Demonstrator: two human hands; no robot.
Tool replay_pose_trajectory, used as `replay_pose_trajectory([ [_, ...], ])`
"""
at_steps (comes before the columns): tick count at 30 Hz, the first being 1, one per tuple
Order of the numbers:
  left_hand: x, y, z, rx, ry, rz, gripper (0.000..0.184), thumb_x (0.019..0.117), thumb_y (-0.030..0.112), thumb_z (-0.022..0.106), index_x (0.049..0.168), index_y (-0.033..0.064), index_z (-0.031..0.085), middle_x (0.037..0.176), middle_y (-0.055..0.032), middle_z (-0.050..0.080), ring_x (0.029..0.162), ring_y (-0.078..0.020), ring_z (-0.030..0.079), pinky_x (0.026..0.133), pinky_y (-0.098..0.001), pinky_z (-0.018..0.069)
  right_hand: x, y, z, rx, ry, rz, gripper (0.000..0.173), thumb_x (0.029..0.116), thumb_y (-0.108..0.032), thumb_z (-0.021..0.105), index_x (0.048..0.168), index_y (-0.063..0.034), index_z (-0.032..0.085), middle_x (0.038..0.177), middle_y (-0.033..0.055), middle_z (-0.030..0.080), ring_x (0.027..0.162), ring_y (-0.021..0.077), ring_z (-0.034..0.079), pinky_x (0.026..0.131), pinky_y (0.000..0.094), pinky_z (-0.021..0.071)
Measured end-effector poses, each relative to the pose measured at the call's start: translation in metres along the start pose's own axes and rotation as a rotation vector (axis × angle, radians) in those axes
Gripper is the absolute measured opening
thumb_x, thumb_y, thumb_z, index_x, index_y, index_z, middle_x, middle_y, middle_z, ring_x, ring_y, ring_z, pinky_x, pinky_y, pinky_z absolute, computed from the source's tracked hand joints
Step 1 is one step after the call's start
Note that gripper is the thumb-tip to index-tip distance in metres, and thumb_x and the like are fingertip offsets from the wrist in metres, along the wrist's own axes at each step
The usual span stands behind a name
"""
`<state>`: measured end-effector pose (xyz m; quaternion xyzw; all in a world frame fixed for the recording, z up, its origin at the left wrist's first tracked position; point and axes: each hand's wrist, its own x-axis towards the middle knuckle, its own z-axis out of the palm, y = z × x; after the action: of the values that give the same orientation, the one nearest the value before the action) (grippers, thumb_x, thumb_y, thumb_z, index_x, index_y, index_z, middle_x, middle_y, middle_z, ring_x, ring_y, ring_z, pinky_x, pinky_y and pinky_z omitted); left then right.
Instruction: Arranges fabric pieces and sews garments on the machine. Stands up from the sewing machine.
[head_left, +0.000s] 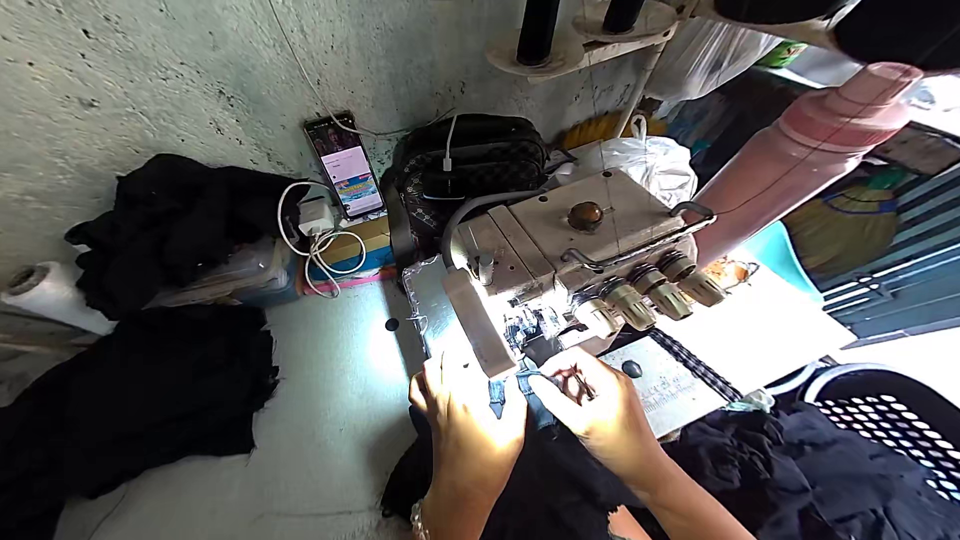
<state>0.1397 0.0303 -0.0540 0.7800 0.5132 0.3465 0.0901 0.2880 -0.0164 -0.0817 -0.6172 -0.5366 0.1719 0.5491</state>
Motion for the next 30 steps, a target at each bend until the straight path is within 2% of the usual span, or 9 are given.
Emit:
replay_pose_trajectory([
  [2,0.001,0.002,0.001,0.03,-0.013,-0.016,0.029,0.0828,0.038,0.06,0.079,0.0131,0.074,0.104,-0.0133,0.073,0.119,-0.0402,0.058,0.097,-0.0628,0.031,0.003,-0.001,0.001,0.148,-0.016,0.059,0.016,0.0855,-0.019,0.07,0.095,-0.0107,0.061,0.075,-0.0101,0.058,0.058,-0.0078,0.047,0.052,0.0075,0.0386],
  [4,0.003,0.003,0.002,0.062,-0.027,-0.046,0.034,0.0819,0.041,0.059,0.08,0.0094,0.074,0.11,-0.0178,0.073,0.123,-0.0431,0.057,0.1,-0.0653,0.0291,0.005,-0.003,0.002,0.247,-0.035,0.092,0.014,0.0869,-0.015,0.069,0.096,-0.0117,0.059,0.072,-0.0122,0.055,0.054,-0.009,0.048,0.048,0.0074,0.0412],
  [8,0.009,0.001,0.005,0.066,-0.06,-0.075,0.046,0.0804,0.044,0.058,0.097,0.0036,0.075,0.12,-0.021,0.069,0.126,-0.0413,0.056,0.104,-0.0674,0.0258,0.009,-0.003,0.006,0.309,-0.033,0.101,0.012,0.0876,-0.011,0.066,0.096,-0.0106,0.058,0.069,-0.0127,0.052,0.053,-0.009,0.046,0.047,0.0072,0.0406],
  [12,0.014,-0.005,0.009,0.046,-0.089,-0.065,0.05,0.0871,0.042,0.056,0.111,0.0,0.071,0.125,-0.0257,0.064,0.13,-0.0418,0.053,0.109,-0.0685,0.0211,0.012,0.0,0.016,0.278,0.041,0.038,0.011,0.0886,-0.009,0.067,0.091,-0.0079,0.056,0.071,-0.0107,0.052,0.06,-0.0097,0.045,0.055,0.0057,0.0376],
  [17,0.016,-0.011,0.008,-0.028,-0.161,-0.088,0.05,0.0906,0.039,0.056,0.117,-0.0022,0.068,0.13,-0.0272,0.061,0.133,-0.0428,0.048,0.112,-0.0663,0.0175,0.008,0.003,0.016,0.276,0.025,0.009,0.006,0.0925,-0.007,0.065,0.096,-0.0044,0.06,0.076,-0.0078,0.058,0.065,-0.0088,0.05,0.06,0.0062,0.042],
  [21,0.022,-0.022,-0.003,-0.089,-0.347,-0.137,0.086,0.0784,0.055,0.064,0.135,-0.0091,0.055,0.144,-0.0294,0.051,0.144,-0.0414,0.036,0.117,-0.0651,0.009,0.006,0.006,0.009,0.175,0.025,-0.016,0.013,0.088,-0.014,0.068,0.097,-0.0061,0.072,0.07,-0.0094,0.059,0.059,-0.0109,0.047,0.055,0.0054,0.0396],
  [24,0.022,-0.023,0.0,-0.054,-0.31,-0.13,0.089,0.0747,0.057,0.066,0.135,-0.0079,0.056,0.142,-0.0273,0.053,0.142,-0.0414,0.038,0.118,-0.0637,0.0112,0.008,0.006,0.007,0.133,0.023,-0.007,0.014,0.0866,-0.017,0.069,0.096,-0.0074,0.073,0.069,-0.0104,0.058,0.058,-0.0113,0.046,0.053,0.0057,0.0385],
  [27,0.021,-0.022,0.001,-0.014,-0.296,-0.112,0.085,0.0778,0.057,0.063,0.135,-0.0066,0.058,0.142,-0.0264,0.054,0.142,-0.0414,0.04,0.117,-0.0638,0.0129,0.009,0.005,0.007,0.134,0.024,0.016,0.013,0.086,-0.017,0.07,0.094,-0.0075,0.073,0.067,-0.0116,0.057,0.057,-0.0116,0.045,0.053,0.0059,0.0371],
  [30,0.022,-0.021,0.0,0.035,-0.289,-0.086,0.079,0.0803,0.057,0.061,0.13,-0.0048,0.062,0.141,-0.0274,0.055,0.142,-0.0442,0.04,0.117,-0.0667,0.0102,0.01,0.003,0.008,0.136,0.03,0.048,0.012,0.0863,-0.018,0.07,0.093,-0.0082,0.073,0.067,-0.0122,0.055,0.057,-0.0116,0.044,0.052,0.0057,0.0363],
])
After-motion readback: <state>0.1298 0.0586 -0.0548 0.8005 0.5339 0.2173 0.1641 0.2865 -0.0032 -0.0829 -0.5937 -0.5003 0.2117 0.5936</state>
